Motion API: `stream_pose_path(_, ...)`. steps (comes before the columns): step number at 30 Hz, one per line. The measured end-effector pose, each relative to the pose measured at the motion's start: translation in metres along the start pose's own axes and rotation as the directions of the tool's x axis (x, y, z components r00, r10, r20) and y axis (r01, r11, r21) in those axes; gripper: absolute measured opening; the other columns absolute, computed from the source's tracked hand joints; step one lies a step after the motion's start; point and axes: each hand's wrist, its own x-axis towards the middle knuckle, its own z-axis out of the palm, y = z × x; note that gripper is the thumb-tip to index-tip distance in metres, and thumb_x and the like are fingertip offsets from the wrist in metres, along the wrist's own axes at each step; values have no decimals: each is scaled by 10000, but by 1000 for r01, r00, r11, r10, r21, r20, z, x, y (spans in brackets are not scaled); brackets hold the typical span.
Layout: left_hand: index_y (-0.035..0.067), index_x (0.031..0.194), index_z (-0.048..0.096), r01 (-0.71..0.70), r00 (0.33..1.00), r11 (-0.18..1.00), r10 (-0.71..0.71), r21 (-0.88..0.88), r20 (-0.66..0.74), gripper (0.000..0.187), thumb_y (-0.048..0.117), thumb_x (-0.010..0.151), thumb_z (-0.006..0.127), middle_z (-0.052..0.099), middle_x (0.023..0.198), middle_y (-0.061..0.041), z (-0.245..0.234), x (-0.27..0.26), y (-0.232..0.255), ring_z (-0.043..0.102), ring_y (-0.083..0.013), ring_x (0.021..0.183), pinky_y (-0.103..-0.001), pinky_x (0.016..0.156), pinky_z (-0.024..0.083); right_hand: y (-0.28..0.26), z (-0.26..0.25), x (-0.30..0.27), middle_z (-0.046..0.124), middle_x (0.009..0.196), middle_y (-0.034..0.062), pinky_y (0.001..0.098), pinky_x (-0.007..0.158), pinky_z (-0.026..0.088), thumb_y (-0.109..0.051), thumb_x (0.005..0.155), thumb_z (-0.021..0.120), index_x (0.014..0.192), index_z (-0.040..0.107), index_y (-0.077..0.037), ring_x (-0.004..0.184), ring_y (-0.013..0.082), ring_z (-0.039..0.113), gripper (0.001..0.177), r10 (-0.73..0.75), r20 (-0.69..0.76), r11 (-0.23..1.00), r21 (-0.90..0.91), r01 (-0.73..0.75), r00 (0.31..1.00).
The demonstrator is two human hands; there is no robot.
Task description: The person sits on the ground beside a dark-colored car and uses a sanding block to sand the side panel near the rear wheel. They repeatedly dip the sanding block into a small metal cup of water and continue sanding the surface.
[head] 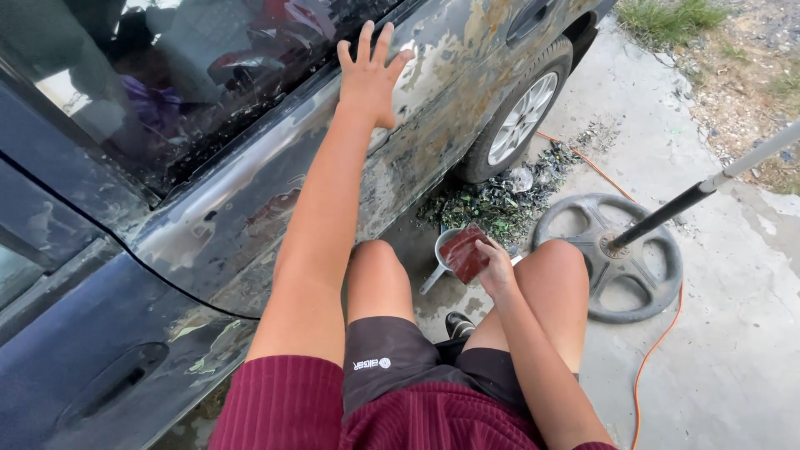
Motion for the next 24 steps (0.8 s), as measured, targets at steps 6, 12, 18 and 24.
stream_pose_path(6, 368, 1683, 133, -11, 1000, 998, 12, 56, -19, 1210, 544, 716, 838, -94, 1701, -104, 8, -1, -1, -76, -409, 1529, -727, 1155, 227, 5, 0, 5, 676, 1072, 154, 488, 937, 478, -126, 972, 635, 1187, 651, -69, 1011, 333, 630, 222, -23, -1, 999, -35, 23, 1000)
stream_pose_path(12, 355, 1638, 279, -4, 993, 999, -2, -46, -119, 1098, 530, 717, 850, -31, 1702, -113, 16, 1, 3, -62, -418, 1523, -768, 1152, 197, 6, 0, 6, 693, 1105, 162, 492, 958, 490, -125, 958, 644, 1243, 644, -59, 1036, 345, 663, 293, -2, -7, 999, -38, 2, 1000)
stream_pose_path(18, 360, 1617, 307, 12, 993, 998, -19, -59, -117, 998, 492, 763, 807, 10, 1707, -112, 16, -1, 7, -32, -419, 1528, -759, 1152, 197, 8, -1, 5, 693, 1001, 125, 461, 912, 472, -127, 961, 673, 1072, 662, -106, 952, 315, 657, 114, 13, -43, 999, -34, -15, 999)
stream_pose_path(24, 362, 1599, 324, 43, 979, 999, -45, -11, -200, 992, 649, 752, 752, 68, 1707, -119, 28, 3, 9, 20, -433, 1528, -759, 1135, 219, 10, -6, 10, 696, 1026, 122, 457, 920, 477, -126, 965, 657, 1085, 663, -104, 961, 306, 654, 122, 8, -29, 998, -56, -10, 1000)
